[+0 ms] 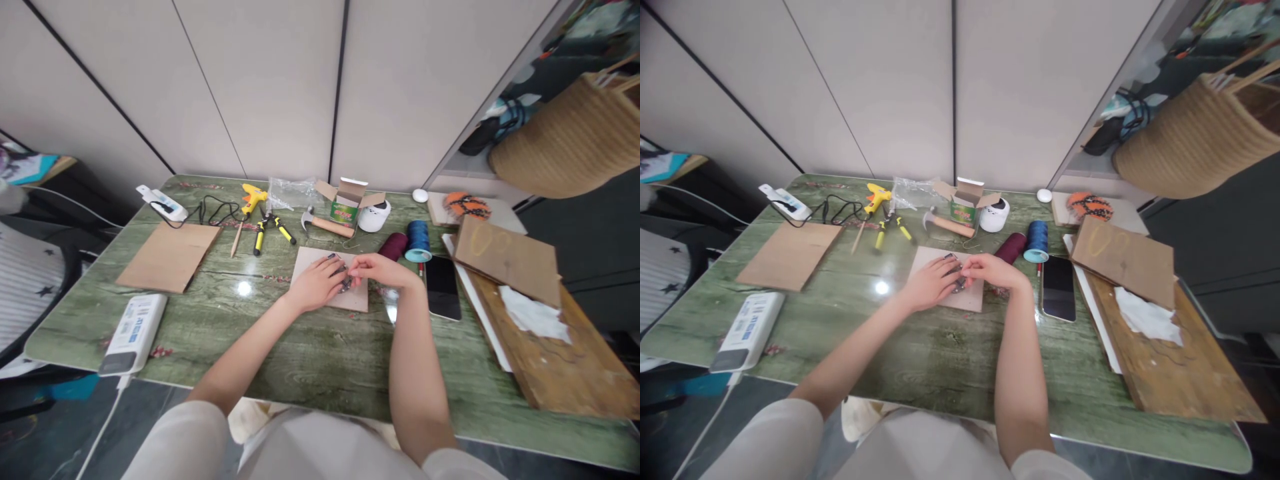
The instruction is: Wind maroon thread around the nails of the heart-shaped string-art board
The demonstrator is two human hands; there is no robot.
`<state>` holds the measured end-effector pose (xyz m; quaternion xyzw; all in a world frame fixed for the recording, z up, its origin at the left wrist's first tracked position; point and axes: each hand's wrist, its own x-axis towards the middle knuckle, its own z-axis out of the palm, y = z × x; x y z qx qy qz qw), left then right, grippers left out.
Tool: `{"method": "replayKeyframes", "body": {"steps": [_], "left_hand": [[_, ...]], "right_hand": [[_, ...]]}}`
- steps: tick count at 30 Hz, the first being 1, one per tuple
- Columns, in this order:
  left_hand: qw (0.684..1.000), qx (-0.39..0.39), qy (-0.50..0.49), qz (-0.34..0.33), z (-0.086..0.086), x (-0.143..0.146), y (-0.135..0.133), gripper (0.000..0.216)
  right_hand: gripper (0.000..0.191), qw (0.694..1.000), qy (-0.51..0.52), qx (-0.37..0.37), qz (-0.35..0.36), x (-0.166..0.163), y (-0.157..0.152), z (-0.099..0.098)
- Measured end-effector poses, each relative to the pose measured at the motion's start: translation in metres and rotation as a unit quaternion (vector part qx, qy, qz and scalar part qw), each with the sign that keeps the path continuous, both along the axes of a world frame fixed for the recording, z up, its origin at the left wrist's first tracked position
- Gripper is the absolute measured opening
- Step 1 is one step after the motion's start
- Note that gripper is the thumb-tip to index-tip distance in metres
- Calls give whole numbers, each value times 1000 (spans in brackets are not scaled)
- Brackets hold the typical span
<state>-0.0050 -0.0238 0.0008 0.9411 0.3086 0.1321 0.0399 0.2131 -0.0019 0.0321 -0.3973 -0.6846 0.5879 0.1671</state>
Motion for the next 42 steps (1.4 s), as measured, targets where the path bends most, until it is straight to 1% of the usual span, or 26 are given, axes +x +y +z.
{"method": "replayKeyframes", "body": {"steps": [4,11,15,17,18,21,23,25,28,33,36,38,40,42], "left_hand": [[1000,5,7,4,-2,-1,0,43],[1000,17,23,13,-5,-1,-2,44],[1000,13,17,14,-9,-2,-2,45],[1000,6,10,14,-10,-2,-2,45],[1000,1,5,15,-9,-2,-1,44],[999,-29,-15,27,-4,2,0,39],[997,-50,-32,53,3,8,3,36],[992,-61,-55,99,9,18,8,39],[985,-69,-55,148,16,35,19,45],[971,-93,-11,221,21,55,31,46],[968,-86,-12,235,21,57,33,44],[968,-86,-22,233,19,55,34,36],[967,-98,-28,233,16,51,38,27],[964,-108,-33,242,14,47,43,22]], "right_hand": [[32,999,21,-39,10,7,-1,0],[28,997,23,-57,44,6,-1,-2],[27,996,23,-70,44,8,0,-7],[28,997,28,-70,17,9,1,-13],[28,997,36,-66,-11,9,2,-16],[28,987,81,-51,-126,6,7,-28],[26,976,97,-43,-188,1,11,-33],[24,968,98,-34,-229,-3,15,-37],[25,961,95,-29,-257,-7,18,-40],[25,947,73,-12,-313,-13,20,-40],[23,946,61,-7,-318,-16,20,-35],[23,947,60,3,-317,-17,19,-31],[24,941,41,44,-334,-16,18,-26],[23,932,-11,89,-352,-14,17,-22]]}}
